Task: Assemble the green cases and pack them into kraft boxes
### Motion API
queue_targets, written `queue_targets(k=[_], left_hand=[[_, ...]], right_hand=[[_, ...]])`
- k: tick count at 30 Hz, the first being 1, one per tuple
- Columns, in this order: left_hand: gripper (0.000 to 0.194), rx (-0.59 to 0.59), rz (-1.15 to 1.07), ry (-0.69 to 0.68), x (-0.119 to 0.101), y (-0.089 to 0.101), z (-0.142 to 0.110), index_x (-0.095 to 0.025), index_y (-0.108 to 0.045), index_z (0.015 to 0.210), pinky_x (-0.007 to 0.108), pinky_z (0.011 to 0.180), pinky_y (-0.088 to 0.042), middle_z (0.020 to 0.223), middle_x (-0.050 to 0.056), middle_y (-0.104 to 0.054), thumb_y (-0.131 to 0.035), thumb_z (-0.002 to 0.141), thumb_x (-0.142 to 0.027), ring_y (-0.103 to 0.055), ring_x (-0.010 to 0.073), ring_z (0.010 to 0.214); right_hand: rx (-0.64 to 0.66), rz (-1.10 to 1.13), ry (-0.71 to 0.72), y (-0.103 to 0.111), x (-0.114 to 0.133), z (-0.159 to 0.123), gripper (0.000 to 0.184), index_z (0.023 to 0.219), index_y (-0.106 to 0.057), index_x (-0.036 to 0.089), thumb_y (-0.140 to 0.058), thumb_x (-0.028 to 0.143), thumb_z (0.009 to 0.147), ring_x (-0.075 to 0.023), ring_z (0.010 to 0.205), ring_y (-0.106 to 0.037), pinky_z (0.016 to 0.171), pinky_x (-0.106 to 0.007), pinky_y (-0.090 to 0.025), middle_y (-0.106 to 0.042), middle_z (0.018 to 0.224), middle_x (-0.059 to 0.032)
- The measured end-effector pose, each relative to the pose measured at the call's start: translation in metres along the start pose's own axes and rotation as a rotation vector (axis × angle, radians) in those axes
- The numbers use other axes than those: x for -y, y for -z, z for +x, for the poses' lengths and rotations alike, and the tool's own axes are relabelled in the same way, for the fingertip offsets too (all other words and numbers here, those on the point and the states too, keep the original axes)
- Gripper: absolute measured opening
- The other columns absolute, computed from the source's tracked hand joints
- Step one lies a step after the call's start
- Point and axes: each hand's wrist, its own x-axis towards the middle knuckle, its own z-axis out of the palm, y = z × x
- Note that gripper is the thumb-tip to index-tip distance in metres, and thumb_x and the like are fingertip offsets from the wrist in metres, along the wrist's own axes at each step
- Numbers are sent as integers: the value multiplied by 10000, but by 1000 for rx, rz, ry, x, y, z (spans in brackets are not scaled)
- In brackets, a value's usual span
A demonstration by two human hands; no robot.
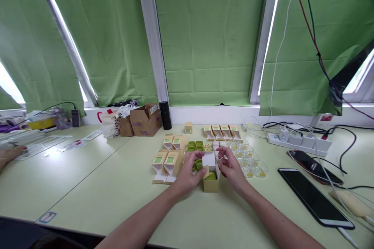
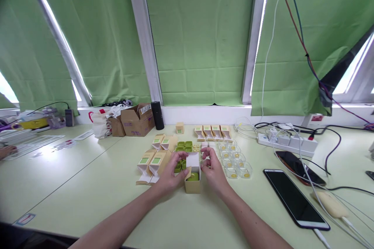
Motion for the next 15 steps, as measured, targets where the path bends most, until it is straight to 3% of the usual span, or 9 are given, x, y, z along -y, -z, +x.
queue_targets(k=[15], left_hand=[[430,15,-49,72,-7,-3,-1,-246,-488,1284,494,1158,-396,1327,125,-528,-670,895,-242,-495,302,1340]], right_hand=[[52,32,-70,-6,7,-5,402,1210,-513,275,-628,273,824,-110,665,-490,511,-226,-350,-464,1018,4]])
